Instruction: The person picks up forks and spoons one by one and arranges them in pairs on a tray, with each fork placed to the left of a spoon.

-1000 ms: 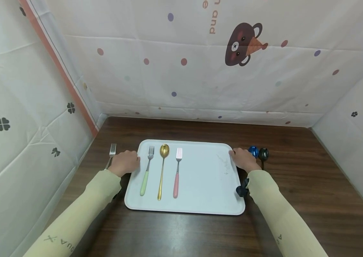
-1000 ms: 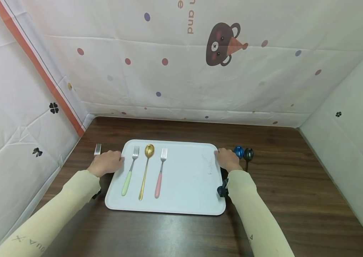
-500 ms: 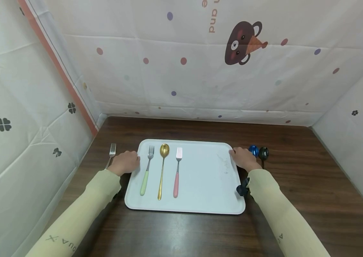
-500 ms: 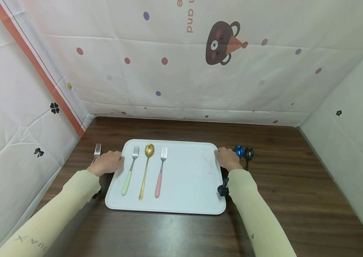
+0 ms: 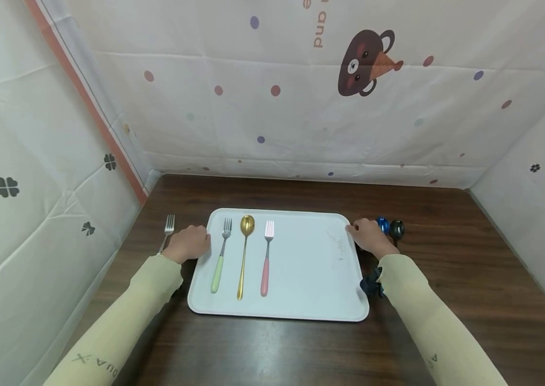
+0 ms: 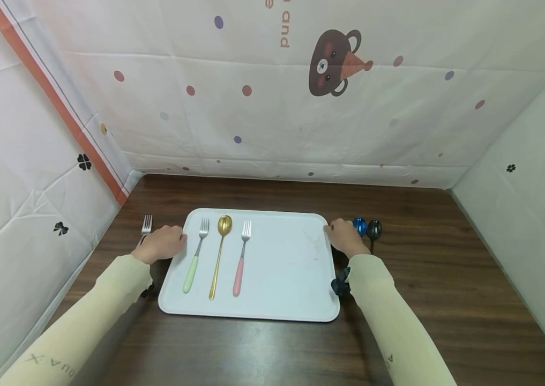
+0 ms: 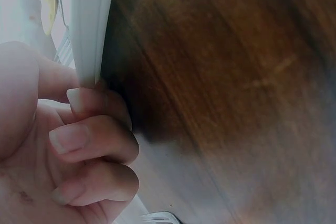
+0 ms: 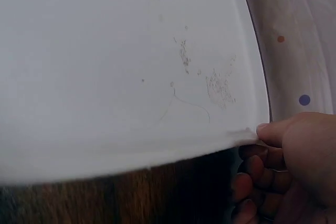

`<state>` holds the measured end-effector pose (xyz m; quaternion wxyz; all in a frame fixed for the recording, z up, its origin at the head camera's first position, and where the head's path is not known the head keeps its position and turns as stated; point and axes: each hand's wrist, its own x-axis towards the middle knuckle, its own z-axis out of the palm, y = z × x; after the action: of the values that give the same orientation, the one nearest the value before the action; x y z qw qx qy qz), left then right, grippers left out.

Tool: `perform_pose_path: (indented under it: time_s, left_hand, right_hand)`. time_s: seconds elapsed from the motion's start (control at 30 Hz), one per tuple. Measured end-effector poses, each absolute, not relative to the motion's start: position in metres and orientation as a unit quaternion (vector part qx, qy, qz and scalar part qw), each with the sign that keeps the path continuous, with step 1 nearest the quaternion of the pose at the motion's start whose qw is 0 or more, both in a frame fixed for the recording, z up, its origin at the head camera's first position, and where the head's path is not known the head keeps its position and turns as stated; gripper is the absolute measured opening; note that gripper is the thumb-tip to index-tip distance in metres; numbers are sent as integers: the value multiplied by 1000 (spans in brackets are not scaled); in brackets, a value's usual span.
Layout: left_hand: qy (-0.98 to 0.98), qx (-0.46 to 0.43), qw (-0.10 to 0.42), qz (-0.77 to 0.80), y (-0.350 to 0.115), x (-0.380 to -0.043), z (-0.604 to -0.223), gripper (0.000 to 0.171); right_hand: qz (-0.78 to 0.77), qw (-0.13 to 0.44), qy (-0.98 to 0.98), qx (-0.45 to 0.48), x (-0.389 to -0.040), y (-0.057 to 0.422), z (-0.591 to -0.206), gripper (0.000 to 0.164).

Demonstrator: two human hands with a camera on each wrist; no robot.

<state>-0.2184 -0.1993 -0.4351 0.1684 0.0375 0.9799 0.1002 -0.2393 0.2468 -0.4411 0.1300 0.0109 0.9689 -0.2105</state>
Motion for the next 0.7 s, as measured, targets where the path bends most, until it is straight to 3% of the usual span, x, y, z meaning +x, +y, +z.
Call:
perform_pose_path:
  time_s: [0.37, 0.7]
  left_hand:
    - [980, 41, 166, 103, -198, -219, -434, 39]
    - [980, 38, 170, 101, -200, -219, -433, 39]
  right_hand:
    - [-222, 57, 973, -4, -232, 270, -432, 41]
    - [-188, 83, 979, 17, -221, 296, -421, 42]
